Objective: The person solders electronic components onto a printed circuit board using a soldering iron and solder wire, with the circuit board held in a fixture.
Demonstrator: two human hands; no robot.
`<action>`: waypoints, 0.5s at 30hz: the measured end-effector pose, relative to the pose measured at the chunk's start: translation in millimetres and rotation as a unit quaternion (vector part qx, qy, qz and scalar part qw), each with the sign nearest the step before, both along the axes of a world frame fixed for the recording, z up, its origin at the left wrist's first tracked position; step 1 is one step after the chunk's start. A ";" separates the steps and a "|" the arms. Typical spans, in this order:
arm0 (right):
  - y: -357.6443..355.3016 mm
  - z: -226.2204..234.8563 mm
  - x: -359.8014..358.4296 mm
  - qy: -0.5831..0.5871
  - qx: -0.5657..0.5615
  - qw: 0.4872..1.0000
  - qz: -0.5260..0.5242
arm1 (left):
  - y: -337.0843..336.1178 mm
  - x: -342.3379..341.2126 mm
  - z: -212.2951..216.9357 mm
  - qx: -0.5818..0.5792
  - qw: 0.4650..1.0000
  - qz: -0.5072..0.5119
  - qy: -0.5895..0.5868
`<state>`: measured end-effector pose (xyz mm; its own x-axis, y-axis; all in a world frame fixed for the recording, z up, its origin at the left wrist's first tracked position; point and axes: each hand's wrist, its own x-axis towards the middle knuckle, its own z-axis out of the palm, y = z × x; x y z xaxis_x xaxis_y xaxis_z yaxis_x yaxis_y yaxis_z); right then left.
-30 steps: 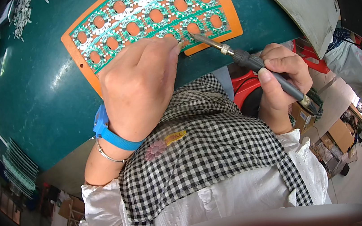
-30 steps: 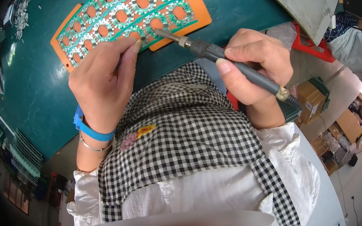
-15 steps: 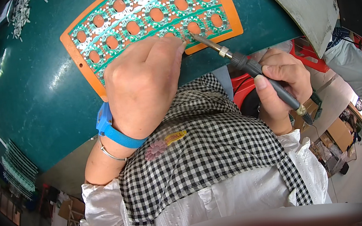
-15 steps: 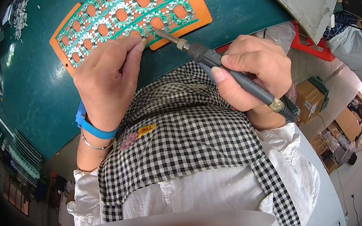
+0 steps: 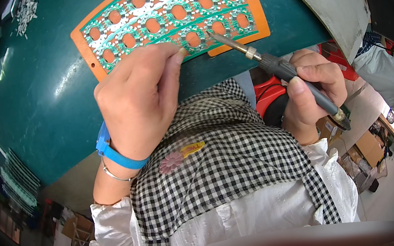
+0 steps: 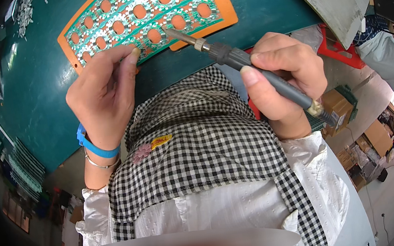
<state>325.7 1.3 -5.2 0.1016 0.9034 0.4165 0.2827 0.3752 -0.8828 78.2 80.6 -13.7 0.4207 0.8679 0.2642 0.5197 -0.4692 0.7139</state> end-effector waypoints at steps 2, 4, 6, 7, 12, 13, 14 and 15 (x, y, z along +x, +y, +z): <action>1.4 1.9 -1.2 -0.030 -0.005 1.000 0.001 | -0.1 1.2 -1.3 -0.003 1.000 0.001 -0.019; -1.9 -1.8 0.8 0.014 0.011 1.000 -0.025 | 1.1 1.5 0.6 0.008 1.000 -0.016 -0.004; -2.4 -3.2 2.4 0.045 0.027 0.997 -0.061 | 0.4 1.2 -0.2 0.006 1.000 -0.016 -0.005; -1.9 -3.6 2.9 0.044 0.028 0.997 -0.061 | 0.7 1.2 -0.6 0.005 1.000 -0.016 -0.004; -0.7 -4.8 1.6 -0.043 0.005 0.999 -0.013 | 0.8 1.5 1.5 0.012 1.000 -0.018 -0.003; -0.7 -4.2 1.3 -0.057 0.010 0.998 -0.009 | 1.1 1.3 2.2 0.011 1.000 -0.018 -0.002; -1.2 -3.9 1.3 -0.057 0.010 0.998 -0.010 | 1.0 0.9 1.8 0.011 1.000 -0.018 -0.003; -1.8 -3.7 1.6 -0.047 0.015 0.999 -0.018 | 0.6 0.3 1.1 0.013 1.000 -0.013 -0.004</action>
